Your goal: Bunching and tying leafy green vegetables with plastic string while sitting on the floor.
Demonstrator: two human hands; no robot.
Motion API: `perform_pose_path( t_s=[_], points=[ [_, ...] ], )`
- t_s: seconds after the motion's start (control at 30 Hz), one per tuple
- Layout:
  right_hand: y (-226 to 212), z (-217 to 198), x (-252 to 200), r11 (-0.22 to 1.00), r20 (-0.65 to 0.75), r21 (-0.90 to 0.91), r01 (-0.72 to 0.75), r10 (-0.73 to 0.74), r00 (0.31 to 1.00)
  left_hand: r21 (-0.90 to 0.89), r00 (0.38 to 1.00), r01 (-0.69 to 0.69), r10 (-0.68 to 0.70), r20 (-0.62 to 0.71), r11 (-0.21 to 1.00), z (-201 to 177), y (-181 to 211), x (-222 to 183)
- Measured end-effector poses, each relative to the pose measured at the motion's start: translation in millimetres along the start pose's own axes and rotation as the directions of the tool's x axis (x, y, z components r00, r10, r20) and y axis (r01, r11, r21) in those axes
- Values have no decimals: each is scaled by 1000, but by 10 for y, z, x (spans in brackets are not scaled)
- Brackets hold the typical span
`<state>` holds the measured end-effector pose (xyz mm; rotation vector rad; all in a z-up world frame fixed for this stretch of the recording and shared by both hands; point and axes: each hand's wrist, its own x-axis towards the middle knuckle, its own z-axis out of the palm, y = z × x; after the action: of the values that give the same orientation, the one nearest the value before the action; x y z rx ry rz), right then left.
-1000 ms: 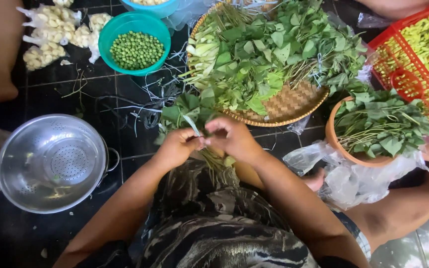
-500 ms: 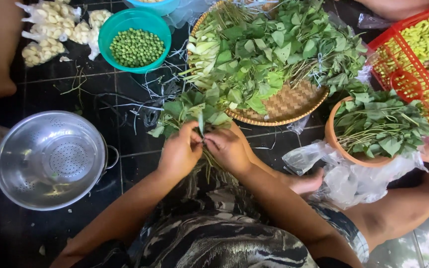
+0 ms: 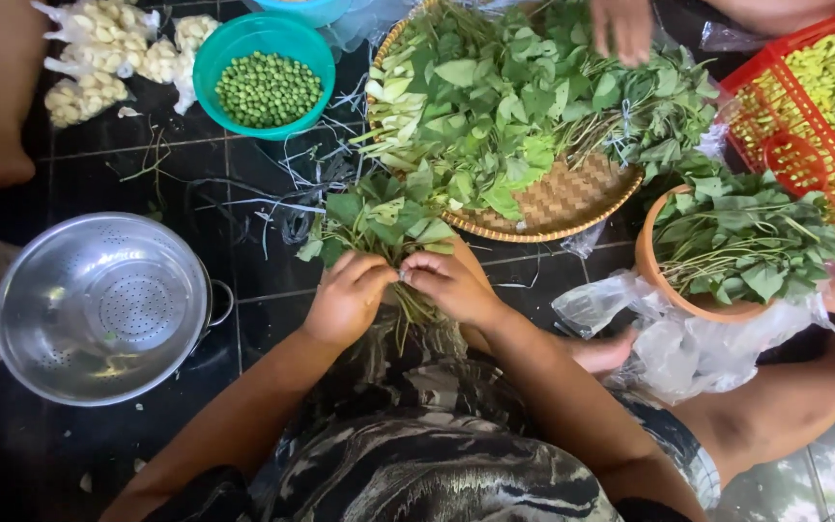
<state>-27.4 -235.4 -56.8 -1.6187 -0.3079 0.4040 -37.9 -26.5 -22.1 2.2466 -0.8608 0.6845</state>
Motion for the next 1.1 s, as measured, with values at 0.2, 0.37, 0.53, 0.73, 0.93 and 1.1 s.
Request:
perform_pose_path(
  t_s=[0.2, 0.37, 0.53, 0.73, 0.93, 1.1],
  points=[
    [5, -31, -16, 990, -38, 121, -67, 72, 997, -55, 998, -35, 38, 42, 998, -86, 9, 28],
    [-98, -33, -61, 1000, -24, -10, -16, 16, 1000, -56, 998, -2, 6, 69, 998, -89, 6, 44],
    [-101, -4, -93, 947, -192, -321, 5, -70, 979, 65, 998, -43, 40, 45, 997, -106, -3, 18],
    [-108, 85, -133, 792, -313, -582, -182, -12, 950, -16, 999, -46, 46, -4, 999, -166, 30, -2],
    [-184, 121, -217, 824, -320, -533, -191, 13, 947, -66, 995, 95, -92, 50, 993, -139, 81, -124],
    [-552, 90, -331, 940, -175, -191, -283, 251, 952, -53, 966, 247, -241, 92, 968, -58, 115, -136]
  ],
)
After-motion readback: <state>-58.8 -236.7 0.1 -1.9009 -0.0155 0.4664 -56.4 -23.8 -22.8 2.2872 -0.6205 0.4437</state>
